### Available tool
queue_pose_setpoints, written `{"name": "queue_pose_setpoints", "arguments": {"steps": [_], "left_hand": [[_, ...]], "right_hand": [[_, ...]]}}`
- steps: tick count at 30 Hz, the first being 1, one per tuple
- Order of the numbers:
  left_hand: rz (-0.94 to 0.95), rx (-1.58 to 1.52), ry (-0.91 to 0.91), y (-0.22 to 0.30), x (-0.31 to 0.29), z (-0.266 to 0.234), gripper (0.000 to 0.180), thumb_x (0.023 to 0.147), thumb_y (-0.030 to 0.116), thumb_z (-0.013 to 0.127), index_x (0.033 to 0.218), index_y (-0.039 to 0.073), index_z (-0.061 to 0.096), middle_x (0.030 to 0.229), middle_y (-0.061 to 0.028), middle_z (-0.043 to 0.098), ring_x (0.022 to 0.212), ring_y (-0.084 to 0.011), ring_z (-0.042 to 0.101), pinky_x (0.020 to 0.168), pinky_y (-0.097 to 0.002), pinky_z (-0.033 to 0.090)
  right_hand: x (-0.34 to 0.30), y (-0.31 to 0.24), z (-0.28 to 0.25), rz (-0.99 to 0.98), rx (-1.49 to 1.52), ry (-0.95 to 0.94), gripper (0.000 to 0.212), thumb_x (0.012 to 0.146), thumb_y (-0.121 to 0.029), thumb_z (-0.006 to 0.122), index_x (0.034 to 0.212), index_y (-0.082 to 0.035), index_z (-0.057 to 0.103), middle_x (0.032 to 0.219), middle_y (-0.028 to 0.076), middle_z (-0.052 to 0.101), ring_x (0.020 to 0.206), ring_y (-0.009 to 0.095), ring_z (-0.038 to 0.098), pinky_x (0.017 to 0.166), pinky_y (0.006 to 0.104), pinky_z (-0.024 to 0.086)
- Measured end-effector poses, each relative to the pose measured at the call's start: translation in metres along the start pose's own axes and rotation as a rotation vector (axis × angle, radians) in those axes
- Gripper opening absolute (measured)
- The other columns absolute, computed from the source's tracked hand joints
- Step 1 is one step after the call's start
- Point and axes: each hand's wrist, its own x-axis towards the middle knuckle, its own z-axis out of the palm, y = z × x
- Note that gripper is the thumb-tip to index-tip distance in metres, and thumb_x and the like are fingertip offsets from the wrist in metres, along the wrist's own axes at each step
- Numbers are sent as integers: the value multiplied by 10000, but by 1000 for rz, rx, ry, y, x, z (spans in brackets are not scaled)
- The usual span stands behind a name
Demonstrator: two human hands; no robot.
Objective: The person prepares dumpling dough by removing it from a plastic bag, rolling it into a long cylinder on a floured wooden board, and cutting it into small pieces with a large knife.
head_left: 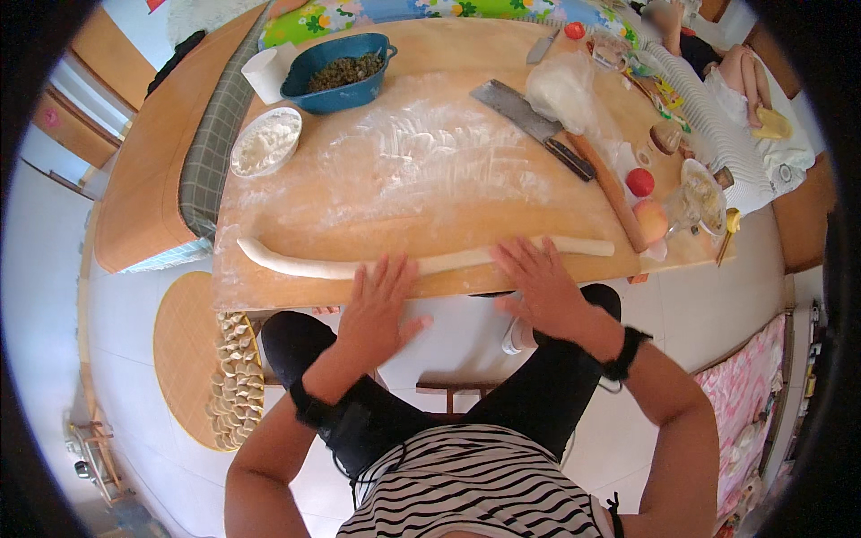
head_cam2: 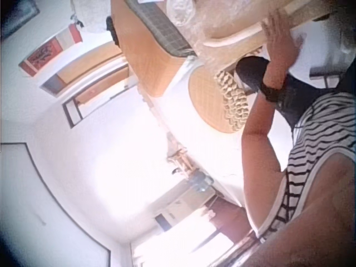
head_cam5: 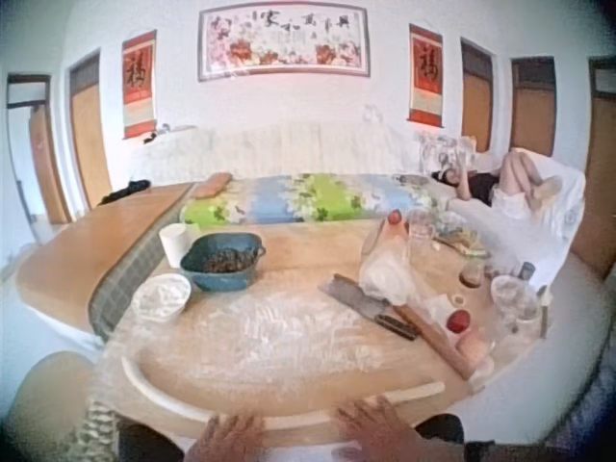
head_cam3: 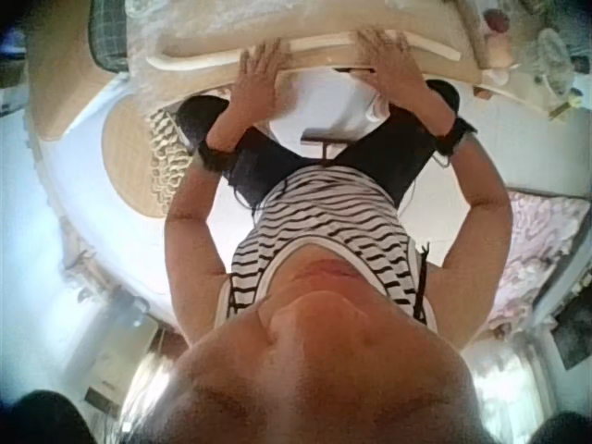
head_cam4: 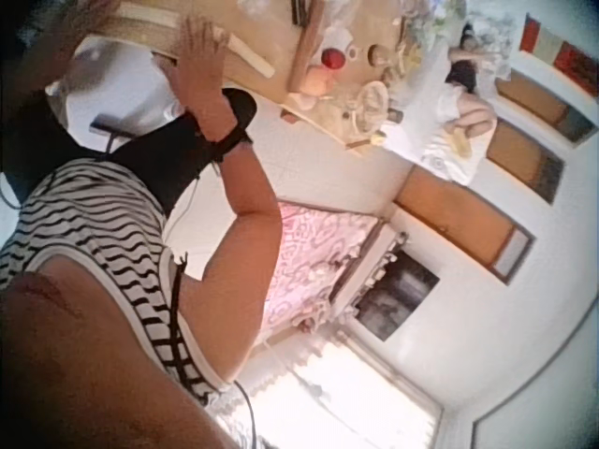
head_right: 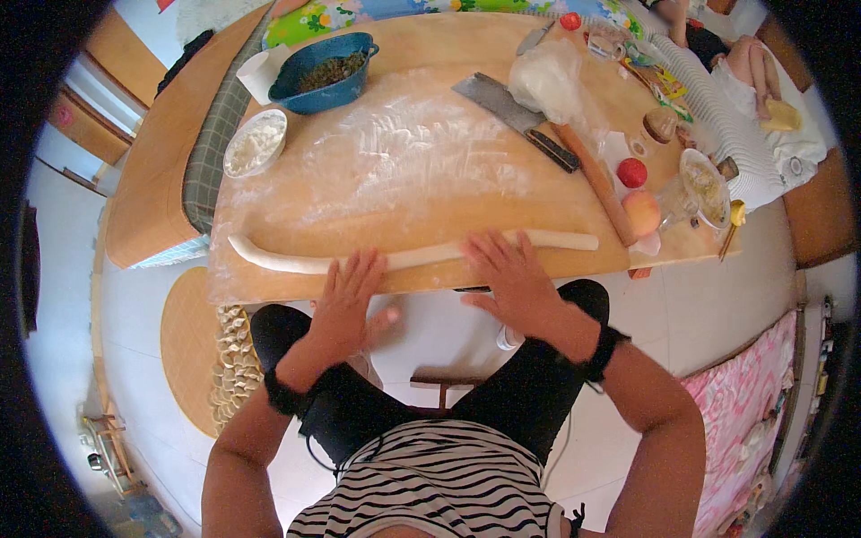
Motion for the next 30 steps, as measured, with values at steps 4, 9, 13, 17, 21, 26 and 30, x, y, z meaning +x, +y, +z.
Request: {"name": "queue_pose_setpoints", "arguments": {"steps": [4,9,13,17,21,26,30], "left_hand": [[-172,190,215,-60,89,25,785,928,527,464,1478,14,239,1528,-194,269,1422,-381,223,1125,-578,174],[-342,219,243,-87,111,17,762,930,552,433,1452,11,310,1510,-171,321,1413,-348,253,1132,-565,159],[-43,108,6,-44,12,-5,748,924,511,484,1463,25,301,1514,-171,311,1418,-350,243,1132,-569,163],[-19,67,-25,-24,-30,-25,750,915,500,512,1466,38,300,1511,-173,312,1410,-362,259,1123,-577,184],[-113,260,169,-87,41,11,760,921,533,485,1463,33,297,1517,-173,304,1411,-356,259,1117,-582,196],[-238,106,37,-109,93,2,734,934,568,438,1443,49,339,1505,-178,322,1410,-370,250,1119,-574,198],[-82,6,6,-69,68,-19,552,864,273,615,1375,146,447,1302,-148,515,1229,-355,462,1072,-556,295]], "right_hand": [[75,52,14,32,-290,126,676,936,-459,489,1443,-44,324,1503,174,320,1396,386,266,1114,586,181],[100,70,20,208,-130,80,670,934,-479,473,1442,-68,329,1494,168,327,1393,355,284,1088,601,228],[4,25,-3,40,-67,-28,690,916,-487,504,1439,-71,332,1489,176,326,1394,369,275,1092,606,217],[-32,25,-20,83,35,-32,668,925,-467,498,1433,-65,335,1471,187,348,1388,388,274,1101,587,219],[34,77,5,84,-104,131,635,951,-437,473,1443,-65,324,1490,182,322,1384,387,277,1107,569,205],[66,100,-1,208,61,96,564,920,-319,535,1392,-44,394,1428,205,401,1333,361,362,1098,511,256],[9,124,-9,288,46,131,489,859,-230,573,1300,-35,494,1300,203,515,1233,371,456,1055,433,343]]}}
